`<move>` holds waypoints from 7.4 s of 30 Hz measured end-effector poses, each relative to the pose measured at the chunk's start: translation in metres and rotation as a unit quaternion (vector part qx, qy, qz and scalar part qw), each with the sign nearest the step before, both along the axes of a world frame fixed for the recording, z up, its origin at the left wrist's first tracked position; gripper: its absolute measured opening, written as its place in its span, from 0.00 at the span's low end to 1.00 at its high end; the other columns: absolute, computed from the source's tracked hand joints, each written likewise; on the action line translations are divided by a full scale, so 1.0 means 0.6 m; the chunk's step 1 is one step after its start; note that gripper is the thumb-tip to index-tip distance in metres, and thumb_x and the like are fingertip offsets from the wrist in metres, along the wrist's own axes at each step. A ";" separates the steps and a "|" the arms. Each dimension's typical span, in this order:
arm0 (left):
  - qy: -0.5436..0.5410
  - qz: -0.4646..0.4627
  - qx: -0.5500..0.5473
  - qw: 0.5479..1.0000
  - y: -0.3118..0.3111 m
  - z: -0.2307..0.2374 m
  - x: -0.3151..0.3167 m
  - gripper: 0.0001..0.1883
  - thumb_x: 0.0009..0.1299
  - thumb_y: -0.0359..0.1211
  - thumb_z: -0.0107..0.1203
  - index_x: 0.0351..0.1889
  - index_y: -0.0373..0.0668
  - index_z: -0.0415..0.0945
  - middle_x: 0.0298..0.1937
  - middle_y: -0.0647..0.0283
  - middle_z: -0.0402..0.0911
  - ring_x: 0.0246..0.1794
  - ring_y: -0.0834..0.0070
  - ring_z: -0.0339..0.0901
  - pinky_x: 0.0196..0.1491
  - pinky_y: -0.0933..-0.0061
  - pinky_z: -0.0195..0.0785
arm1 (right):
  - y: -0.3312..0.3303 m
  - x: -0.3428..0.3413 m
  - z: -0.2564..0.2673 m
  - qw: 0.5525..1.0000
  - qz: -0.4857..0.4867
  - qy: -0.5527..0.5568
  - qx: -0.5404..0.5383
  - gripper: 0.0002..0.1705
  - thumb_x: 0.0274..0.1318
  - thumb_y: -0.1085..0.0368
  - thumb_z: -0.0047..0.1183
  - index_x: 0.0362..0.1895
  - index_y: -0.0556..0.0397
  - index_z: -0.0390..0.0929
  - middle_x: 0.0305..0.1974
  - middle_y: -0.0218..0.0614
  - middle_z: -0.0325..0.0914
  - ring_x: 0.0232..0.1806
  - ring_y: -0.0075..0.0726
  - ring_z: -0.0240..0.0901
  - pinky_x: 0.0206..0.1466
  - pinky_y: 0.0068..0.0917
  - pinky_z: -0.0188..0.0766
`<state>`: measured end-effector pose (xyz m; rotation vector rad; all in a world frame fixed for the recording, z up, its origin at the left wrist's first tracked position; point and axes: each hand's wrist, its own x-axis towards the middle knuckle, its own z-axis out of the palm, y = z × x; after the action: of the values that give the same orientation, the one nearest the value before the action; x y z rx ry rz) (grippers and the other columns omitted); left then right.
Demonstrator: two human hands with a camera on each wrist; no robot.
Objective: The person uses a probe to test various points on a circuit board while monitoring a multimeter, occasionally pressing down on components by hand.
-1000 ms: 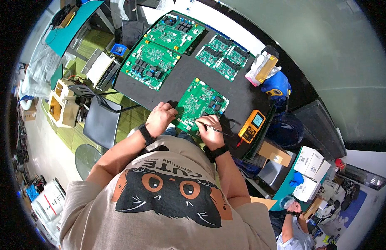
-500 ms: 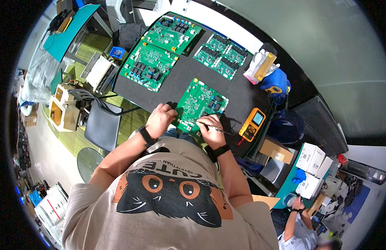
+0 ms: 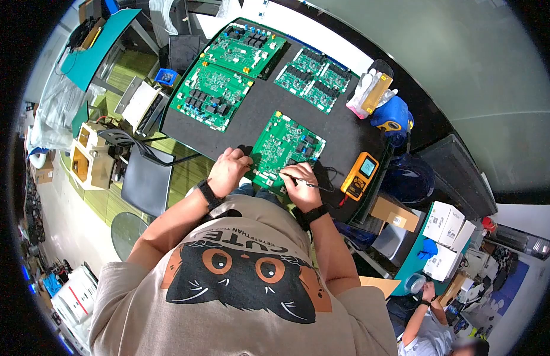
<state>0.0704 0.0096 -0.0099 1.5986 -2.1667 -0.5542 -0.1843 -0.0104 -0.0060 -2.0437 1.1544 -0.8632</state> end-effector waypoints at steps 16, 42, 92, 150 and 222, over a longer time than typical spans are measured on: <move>-0.005 -0.007 0.016 1.000 0.006 0.009 -0.002 0.09 0.63 0.29 0.62 0.42 0.46 0.83 0.40 0.61 0.78 0.44 0.58 0.73 0.50 0.60 0.70 | 0.006 0.005 0.024 0.999 0.007 0.026 0.024 0.03 0.55 0.69 0.61 0.34 0.54 0.84 0.37 0.37 0.85 0.44 0.46 0.77 0.51 0.38 0.72; -0.008 -0.006 0.010 1.000 -0.004 0.004 0.000 0.10 0.62 0.29 0.63 0.42 0.46 0.83 0.40 0.62 0.78 0.45 0.59 0.74 0.50 0.60 0.70 | -0.017 0.015 0.028 0.997 0.053 0.033 0.043 0.04 0.57 0.68 0.60 0.34 0.54 0.83 0.37 0.38 0.84 0.44 0.46 0.76 0.51 0.40 0.73; -0.004 -0.012 -0.001 1.000 -0.006 0.005 0.002 0.09 0.62 0.29 0.63 0.41 0.45 0.83 0.40 0.61 0.78 0.45 0.59 0.74 0.49 0.60 0.71 | 0.004 0.034 0.019 0.998 0.032 0.049 -0.028 0.04 0.57 0.67 0.56 0.34 0.51 0.83 0.37 0.35 0.84 0.43 0.46 0.75 0.51 0.41 0.72; -0.011 -0.008 0.003 1.000 -0.005 0.004 0.001 0.08 0.63 0.30 0.62 0.40 0.46 0.83 0.40 0.62 0.79 0.45 0.59 0.73 0.50 0.60 0.71 | 0.002 0.040 0.023 0.996 0.025 0.079 -0.018 0.04 0.55 0.67 0.57 0.33 0.50 0.84 0.36 0.34 0.84 0.43 0.45 0.75 0.51 0.41 0.71; -0.008 -0.006 0.002 1.000 -0.005 0.005 0.003 0.09 0.60 0.30 0.64 0.39 0.47 0.82 0.39 0.63 0.77 0.44 0.60 0.73 0.48 0.60 0.71 | 0.009 0.045 0.030 0.997 -0.010 0.071 0.011 0.04 0.55 0.66 0.61 0.33 0.53 0.84 0.36 0.38 0.84 0.42 0.49 0.76 0.49 0.43 0.72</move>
<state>0.0719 0.0067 -0.0070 1.5981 -2.1896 -0.5503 -0.1572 -0.0047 0.0117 -2.1061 1.2568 -0.7205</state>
